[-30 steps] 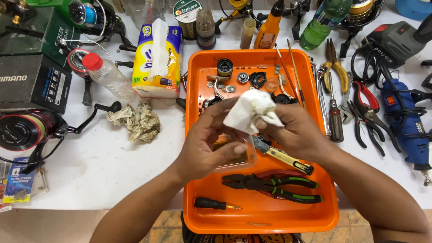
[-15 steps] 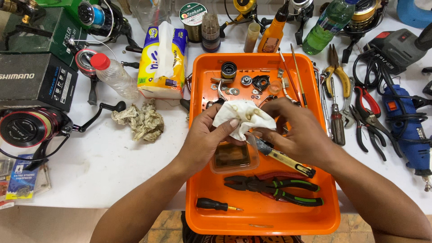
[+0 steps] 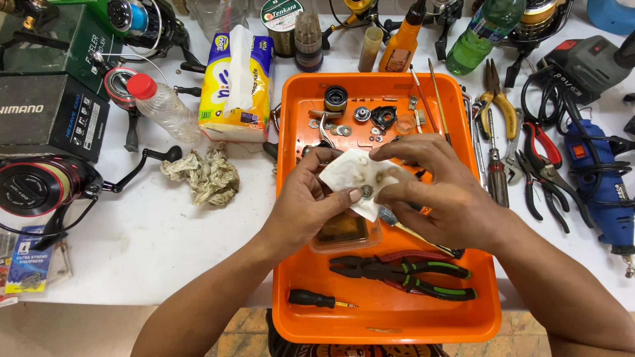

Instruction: The person cleans a white plastic component with a white cloth, then wipes a small metal part. They place the parts on an orange tray and use a red-handled brush to clean a black mechanical assembly, applying liquid from a small container.

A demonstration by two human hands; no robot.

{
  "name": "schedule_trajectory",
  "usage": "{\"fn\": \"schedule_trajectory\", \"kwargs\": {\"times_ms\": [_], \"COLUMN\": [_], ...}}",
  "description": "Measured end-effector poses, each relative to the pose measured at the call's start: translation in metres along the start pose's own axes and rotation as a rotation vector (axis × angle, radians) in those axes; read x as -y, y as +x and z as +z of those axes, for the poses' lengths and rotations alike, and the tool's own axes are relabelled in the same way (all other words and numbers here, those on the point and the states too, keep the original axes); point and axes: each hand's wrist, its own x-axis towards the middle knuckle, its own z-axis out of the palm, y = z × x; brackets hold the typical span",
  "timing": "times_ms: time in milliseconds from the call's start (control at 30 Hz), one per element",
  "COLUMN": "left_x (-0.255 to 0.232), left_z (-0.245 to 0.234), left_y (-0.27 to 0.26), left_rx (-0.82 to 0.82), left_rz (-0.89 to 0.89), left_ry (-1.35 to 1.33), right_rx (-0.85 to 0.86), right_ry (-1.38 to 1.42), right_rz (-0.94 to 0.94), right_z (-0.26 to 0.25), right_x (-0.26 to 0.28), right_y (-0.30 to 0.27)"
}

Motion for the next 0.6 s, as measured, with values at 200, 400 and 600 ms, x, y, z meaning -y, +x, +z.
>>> {"fn": "schedule_trajectory", "kwargs": {"times_ms": [200, 400, 600], "left_x": [0.0, 0.0, -0.005], "left_z": [-0.001, -0.001, 0.004], "left_y": [0.0, 0.0, -0.004], "left_rx": [-0.026, -0.01, -0.007], "left_rz": [-0.011, -0.059, 0.041], "left_ry": [-0.017, -0.057, 0.056], "right_rx": [-0.001, -0.111, -0.086], "right_ry": [-0.09, -0.167, -0.035], "right_rz": [0.013, -0.112, 0.037], "right_z": [0.001, 0.007, 0.004], "right_x": [-0.002, -0.005, -0.005], "right_y": [0.0, 0.001, -0.005]}}
